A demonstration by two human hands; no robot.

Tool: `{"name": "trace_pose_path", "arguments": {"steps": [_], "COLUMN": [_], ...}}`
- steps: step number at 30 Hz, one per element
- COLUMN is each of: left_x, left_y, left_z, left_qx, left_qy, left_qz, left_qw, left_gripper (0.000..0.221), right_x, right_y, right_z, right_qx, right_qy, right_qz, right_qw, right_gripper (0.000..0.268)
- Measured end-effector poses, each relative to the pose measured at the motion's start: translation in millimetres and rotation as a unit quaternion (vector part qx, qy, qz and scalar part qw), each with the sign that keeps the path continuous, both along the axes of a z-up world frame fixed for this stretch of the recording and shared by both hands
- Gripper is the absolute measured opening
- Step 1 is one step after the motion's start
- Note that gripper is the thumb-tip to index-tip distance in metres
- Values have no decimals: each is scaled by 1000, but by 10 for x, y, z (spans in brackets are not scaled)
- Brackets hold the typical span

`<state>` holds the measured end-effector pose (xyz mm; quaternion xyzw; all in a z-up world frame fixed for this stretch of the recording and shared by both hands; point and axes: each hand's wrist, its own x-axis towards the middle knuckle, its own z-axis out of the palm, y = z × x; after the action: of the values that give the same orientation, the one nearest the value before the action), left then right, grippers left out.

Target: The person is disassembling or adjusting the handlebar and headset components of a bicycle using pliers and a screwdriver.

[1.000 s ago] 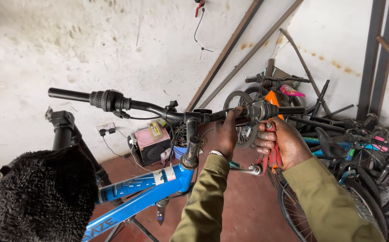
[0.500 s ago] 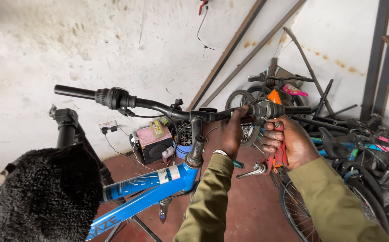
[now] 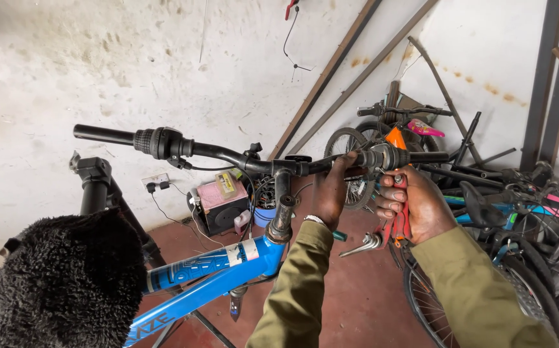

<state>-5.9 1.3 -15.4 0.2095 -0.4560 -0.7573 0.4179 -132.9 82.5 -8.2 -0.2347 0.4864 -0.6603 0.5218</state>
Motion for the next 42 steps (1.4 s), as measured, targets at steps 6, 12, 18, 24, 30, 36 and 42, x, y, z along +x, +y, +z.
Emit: {"name": "trace_pose_path", "arguments": {"steps": [6,12,18,24,30,36,42], "left_x": [10,18,-87,-113,-37,16,-28], "left_y": [-15,-20,-98,-33,61,163,429], "left_z": [46,48,-89,-124,54,163,220], "left_qx": [-2,4,17,22,-8,-32,24], "left_qy": [-20,23,34,34,-62,-103,-113], "left_qz": [-12,-14,-39,-36,30,109,268], "left_qw": [1000,1000,999,999,998,988,957], "left_gripper": [43,32,37,40,51,51,35], "right_x": [-171,-154,102,357,646,464,488], "right_y": [-87,-140,-151,-18,297,633,773], "right_z": [-158,-69,138,544,608,588,735], "right_qx": [-17,-62,159,276,228,206,88], "right_qy": [-62,-225,87,846,906,748,487], "right_qz": [9,12,-77,-39,-5,-45,-75], "right_qw": [998,972,980,455,357,629,866], "right_gripper": [9,13,11,31,25,21,30]}}
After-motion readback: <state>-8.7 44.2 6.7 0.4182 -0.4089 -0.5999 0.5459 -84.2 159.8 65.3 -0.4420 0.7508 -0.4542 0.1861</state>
